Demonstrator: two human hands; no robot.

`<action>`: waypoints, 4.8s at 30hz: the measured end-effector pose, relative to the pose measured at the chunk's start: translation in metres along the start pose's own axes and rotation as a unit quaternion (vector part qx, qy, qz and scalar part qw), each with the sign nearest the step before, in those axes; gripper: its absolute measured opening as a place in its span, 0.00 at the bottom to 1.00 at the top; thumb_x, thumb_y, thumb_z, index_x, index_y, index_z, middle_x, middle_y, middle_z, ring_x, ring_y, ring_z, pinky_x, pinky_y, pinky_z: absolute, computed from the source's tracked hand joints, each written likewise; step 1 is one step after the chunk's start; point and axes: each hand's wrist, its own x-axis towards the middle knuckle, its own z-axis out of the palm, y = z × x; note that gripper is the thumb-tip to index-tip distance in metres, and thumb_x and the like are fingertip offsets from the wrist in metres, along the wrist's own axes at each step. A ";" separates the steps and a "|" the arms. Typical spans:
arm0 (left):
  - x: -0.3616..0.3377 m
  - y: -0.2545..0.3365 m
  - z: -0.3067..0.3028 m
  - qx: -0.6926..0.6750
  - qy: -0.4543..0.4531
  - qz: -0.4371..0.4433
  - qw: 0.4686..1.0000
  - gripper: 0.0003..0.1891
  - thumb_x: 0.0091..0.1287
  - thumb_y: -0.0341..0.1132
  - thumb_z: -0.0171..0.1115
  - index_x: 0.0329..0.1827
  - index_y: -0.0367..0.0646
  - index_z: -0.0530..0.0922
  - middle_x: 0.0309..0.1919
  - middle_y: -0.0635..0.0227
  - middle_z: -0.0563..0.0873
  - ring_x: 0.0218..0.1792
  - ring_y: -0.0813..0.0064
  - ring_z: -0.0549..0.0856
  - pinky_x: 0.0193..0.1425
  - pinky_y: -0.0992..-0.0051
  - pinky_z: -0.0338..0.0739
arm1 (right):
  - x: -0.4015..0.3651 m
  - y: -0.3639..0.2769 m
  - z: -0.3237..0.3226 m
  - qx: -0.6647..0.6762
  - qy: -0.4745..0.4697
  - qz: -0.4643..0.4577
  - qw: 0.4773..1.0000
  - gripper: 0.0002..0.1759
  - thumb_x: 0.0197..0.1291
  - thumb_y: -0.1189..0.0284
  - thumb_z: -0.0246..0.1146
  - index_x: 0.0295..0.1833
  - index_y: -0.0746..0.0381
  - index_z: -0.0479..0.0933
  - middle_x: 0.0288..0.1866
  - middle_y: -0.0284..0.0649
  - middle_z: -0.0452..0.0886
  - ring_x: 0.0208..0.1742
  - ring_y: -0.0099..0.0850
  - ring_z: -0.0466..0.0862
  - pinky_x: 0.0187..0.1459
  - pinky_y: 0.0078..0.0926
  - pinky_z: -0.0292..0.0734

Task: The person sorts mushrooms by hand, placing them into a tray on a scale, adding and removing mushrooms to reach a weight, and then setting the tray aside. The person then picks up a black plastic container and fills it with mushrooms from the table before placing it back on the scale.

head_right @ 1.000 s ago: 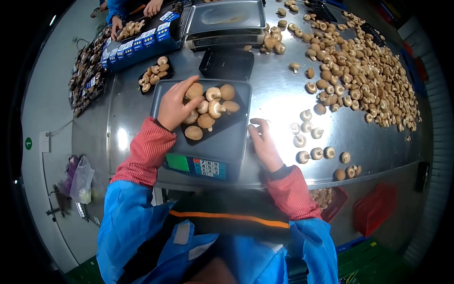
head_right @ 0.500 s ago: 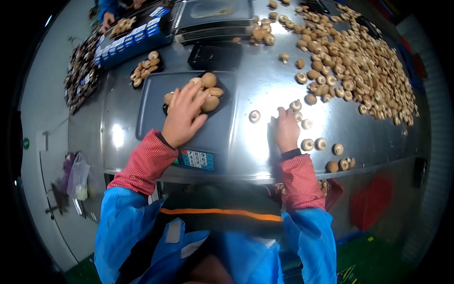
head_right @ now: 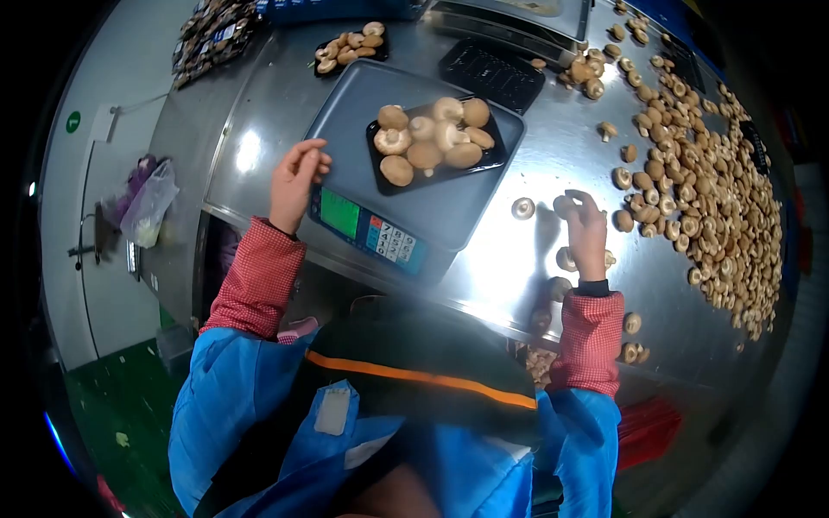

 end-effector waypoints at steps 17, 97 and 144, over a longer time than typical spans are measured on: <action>-0.020 0.015 0.051 0.388 -0.069 0.146 0.908 0.14 0.61 0.39 0.71 0.43 0.40 0.82 0.32 0.63 0.79 0.38 0.60 0.80 0.44 0.63 0.76 | 0.032 -0.183 0.135 -0.212 0.137 -0.409 0.877 0.10 0.56 0.75 0.65 0.44 0.57 0.84 0.39 0.39 0.78 0.44 0.41 0.77 0.43 0.38 0.69; 0.153 0.027 0.014 -0.200 -0.057 -0.134 0.969 0.14 0.71 0.20 0.44 0.58 0.36 0.64 0.49 0.49 0.83 0.44 0.58 0.89 0.48 0.67 0.89 | 0.216 -0.072 0.102 -0.283 -0.072 -0.292 0.911 0.10 0.50 0.69 0.72 0.33 0.63 0.81 0.35 0.45 0.82 0.39 0.45 0.81 0.44 0.39 0.77; 0.006 0.069 0.396 0.105 -0.631 -0.065 0.766 0.33 0.68 0.40 0.67 0.74 0.43 0.64 0.57 0.61 0.81 0.57 0.71 0.81 0.64 0.71 0.74 | -0.110 0.069 -0.108 0.186 0.229 0.135 0.946 0.19 0.64 0.74 0.63 0.59 0.69 0.74 0.51 0.40 0.82 0.50 0.28 0.82 0.54 0.27 0.77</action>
